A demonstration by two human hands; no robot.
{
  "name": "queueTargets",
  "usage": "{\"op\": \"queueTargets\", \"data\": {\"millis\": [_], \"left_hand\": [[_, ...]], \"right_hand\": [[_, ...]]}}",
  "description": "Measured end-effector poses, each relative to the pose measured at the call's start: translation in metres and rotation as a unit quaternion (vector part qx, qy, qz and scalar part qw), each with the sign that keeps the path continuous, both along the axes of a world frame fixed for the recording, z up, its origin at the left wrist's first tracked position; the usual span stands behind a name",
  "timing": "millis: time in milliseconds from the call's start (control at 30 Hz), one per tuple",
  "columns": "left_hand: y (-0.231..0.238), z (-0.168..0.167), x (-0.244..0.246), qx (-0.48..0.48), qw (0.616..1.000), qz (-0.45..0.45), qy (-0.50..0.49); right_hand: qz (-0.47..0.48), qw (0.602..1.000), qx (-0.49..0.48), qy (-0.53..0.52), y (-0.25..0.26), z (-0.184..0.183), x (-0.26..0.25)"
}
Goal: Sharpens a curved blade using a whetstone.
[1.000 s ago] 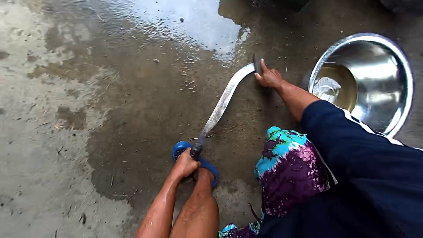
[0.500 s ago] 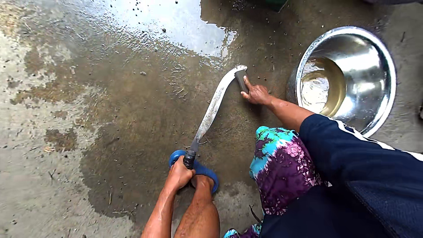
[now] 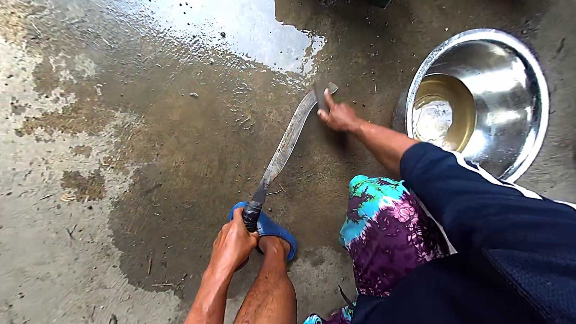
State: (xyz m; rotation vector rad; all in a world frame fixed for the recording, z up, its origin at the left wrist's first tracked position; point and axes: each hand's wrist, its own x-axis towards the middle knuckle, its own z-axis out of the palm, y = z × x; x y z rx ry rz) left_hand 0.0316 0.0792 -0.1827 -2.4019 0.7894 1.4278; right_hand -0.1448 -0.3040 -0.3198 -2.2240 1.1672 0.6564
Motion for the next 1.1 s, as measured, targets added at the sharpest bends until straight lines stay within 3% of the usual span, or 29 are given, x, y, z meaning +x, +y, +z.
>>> {"op": "queueTargets", "data": {"millis": [67, 133, 233, 300, 433, 600, 700, 767, 867, 933, 1033, 1100], "left_hand": [[-0.005, 0.009, 0.002, -0.002, 1.000, -0.004, 0.006], [-0.007, 0.017, -0.002, 0.007, 1.000, -0.019, 0.002], [-0.011, 0.027, -0.005, 0.005, 0.999, -0.038, -0.027], [-0.014, 0.034, -0.003, 0.006, 0.998, -0.052, -0.034], [-0.020, 0.039, -0.003, 0.018, 0.998, -0.058, -0.019], [-0.015, 0.037, 0.001, 0.009, 0.998, -0.061, -0.028], [-0.016, 0.033, 0.008, 0.008, 0.999, -0.049, -0.012], [-0.014, 0.031, 0.007, 0.010, 0.999, -0.046, -0.011], [-0.011, 0.024, 0.007, 0.009, 0.998, -0.052, -0.025], [-0.009, 0.024, 0.007, 0.006, 0.998, -0.052, -0.022], [-0.014, 0.030, 0.002, 0.013, 0.999, -0.048, -0.011], [-0.017, 0.034, -0.004, 0.023, 0.998, -0.053, -0.021]], "right_hand": [[0.081, 0.996, 0.030, -0.028, 0.036, 0.011, -0.011], [0.113, 0.992, 0.039, -0.028, 0.039, 0.005, -0.014], [0.002, 1.000, 0.002, -0.018, -0.007, -0.009, 0.003], [-0.019, 0.999, 0.009, -0.030, 0.012, 0.003, 0.006], [0.179, 0.974, 0.086, -0.111, 0.092, 0.029, -0.012], [0.092, 0.994, 0.030, -0.047, 0.036, 0.010, 0.009], [0.222, 0.961, 0.078, -0.145, 0.096, 0.040, -0.003], [0.285, 0.936, 0.114, -0.170, 0.109, 0.037, -0.010], [0.177, 0.976, 0.067, -0.108, 0.065, 0.012, 0.003], [0.130, 0.987, 0.051, -0.083, 0.067, 0.014, 0.007], [0.244, 0.955, 0.074, -0.152, 0.118, 0.038, -0.002], [0.265, 0.951, 0.084, -0.138, 0.110, 0.036, 0.001]]}}
